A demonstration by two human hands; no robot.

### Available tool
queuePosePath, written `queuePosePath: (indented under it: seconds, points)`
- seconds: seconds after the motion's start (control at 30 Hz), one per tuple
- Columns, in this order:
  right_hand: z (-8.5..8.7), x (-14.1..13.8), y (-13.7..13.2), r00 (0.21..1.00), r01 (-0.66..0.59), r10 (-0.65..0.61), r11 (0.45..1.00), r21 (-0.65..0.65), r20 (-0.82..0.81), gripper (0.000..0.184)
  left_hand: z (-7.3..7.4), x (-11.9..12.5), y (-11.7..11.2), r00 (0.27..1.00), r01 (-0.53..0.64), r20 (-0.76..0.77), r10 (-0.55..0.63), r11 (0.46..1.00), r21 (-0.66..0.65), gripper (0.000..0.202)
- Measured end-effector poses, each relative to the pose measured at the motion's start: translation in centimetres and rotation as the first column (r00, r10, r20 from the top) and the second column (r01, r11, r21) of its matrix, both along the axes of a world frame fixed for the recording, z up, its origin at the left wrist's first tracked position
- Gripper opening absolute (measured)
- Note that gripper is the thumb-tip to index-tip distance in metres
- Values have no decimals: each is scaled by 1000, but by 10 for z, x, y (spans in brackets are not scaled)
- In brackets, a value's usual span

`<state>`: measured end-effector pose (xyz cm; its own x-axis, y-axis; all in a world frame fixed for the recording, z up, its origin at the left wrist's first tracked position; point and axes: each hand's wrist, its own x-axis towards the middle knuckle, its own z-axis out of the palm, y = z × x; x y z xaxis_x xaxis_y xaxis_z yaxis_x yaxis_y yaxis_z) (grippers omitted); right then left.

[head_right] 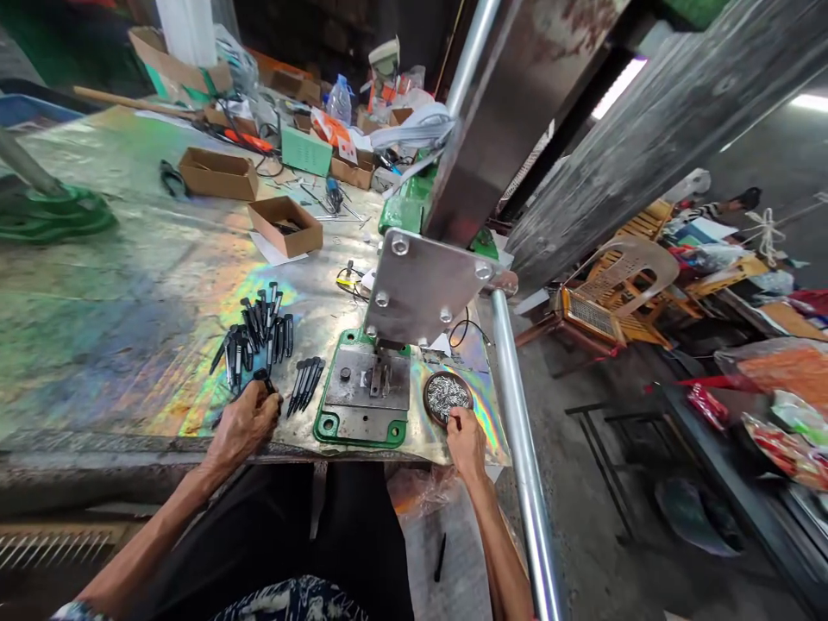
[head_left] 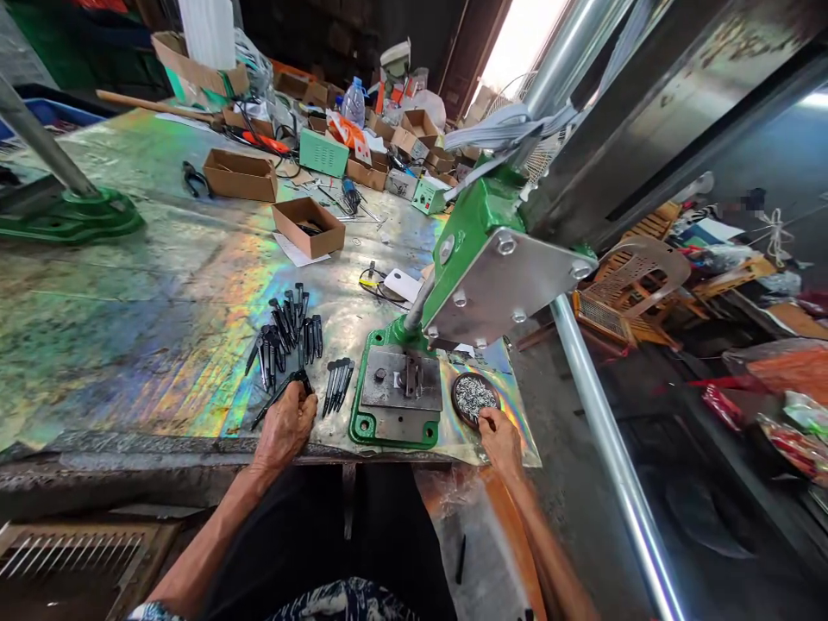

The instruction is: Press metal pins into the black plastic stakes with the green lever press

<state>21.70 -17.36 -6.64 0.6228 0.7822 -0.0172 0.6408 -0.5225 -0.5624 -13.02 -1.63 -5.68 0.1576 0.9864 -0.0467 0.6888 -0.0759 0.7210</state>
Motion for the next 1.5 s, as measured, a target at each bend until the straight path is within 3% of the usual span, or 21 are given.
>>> queuePosePath:
  seconds: [0.23,0.47,0.77,0.97,1.07,1.2,1.37,1.5]
  points:
    - [-4,0,6,970,-78,110,986,-150,218,15,-1,-5,-6,995,40,89,-39,999,-11,18]
    - [-10,3,7,950,-85,136,979,-187,280,16,-11,-12,-9,976,130,177,-123,991,-28,27]
    - [-13,11,1,984,-94,101,994,-58,143,20,-19,-16,-8,979,96,184,-83,994,-59,33]
    - [-8,12,2,998,-55,56,998,33,-24,22,-17,-15,-10,953,56,303,-8,987,-151,33]
    - [2,10,1,993,-24,32,997,74,-115,23,-5,-9,-12,879,21,466,104,967,-254,36]
    - [20,-7,-1,960,19,25,988,154,-280,24,25,2,-19,735,7,630,251,926,-377,39]
    - [51,-68,5,813,3,136,971,238,-567,26,56,18,-35,532,166,797,286,888,-429,36]
    - [82,-127,16,649,-144,306,948,283,-696,28,69,29,-48,431,267,831,352,830,-490,34]
